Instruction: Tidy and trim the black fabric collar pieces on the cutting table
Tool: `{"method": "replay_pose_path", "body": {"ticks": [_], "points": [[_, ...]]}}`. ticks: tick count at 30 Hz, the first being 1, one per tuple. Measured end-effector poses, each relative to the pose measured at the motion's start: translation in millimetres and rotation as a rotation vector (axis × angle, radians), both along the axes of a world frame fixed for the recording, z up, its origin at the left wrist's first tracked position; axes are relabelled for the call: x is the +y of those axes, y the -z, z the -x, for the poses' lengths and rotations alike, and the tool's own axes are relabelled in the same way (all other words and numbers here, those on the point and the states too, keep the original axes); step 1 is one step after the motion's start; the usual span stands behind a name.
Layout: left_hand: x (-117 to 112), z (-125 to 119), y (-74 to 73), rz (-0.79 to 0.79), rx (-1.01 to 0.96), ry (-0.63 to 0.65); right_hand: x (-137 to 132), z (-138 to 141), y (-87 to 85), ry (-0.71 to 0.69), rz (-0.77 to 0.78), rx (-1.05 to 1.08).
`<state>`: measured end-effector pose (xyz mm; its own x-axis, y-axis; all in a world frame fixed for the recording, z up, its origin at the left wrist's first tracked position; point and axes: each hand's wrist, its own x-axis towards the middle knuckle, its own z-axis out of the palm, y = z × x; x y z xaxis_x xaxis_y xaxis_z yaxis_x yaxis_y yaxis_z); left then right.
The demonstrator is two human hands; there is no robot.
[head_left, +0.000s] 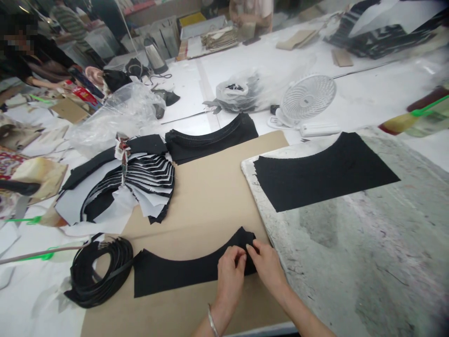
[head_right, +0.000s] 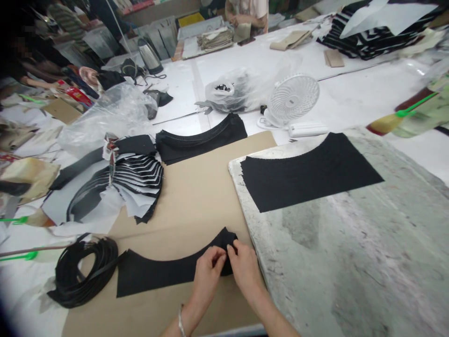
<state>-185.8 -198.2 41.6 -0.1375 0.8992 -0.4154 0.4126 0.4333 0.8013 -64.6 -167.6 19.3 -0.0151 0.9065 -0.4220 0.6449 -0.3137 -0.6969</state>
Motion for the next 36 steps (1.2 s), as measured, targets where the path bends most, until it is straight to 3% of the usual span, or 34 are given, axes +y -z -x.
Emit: {"method": "replay_pose_path", "body": {"ticks": [7, 13, 28, 36], "points": [[2.9, 10.9, 16.4, 0.004, 0.046, -0.055, 1.9, -10.9, 13.4, 0.05, 0.018, 0.069], [3.2, 11.3, 21.8, 0.012, 0.038, -0.077, 7.6, -12.1, 17.9, 0.079, 0.041, 0.125], [15.6, 1.4, 10.5, 0.089, -0.035, -0.027, 11.8, -1.7, 21.5, 0.13, 0.234, 0.288], [17.6, 0.5, 12.3, 0.073, -0.049, -0.056, 16.4, -10.1, 20.2, 0.103, 0.159, 0.249]]}}
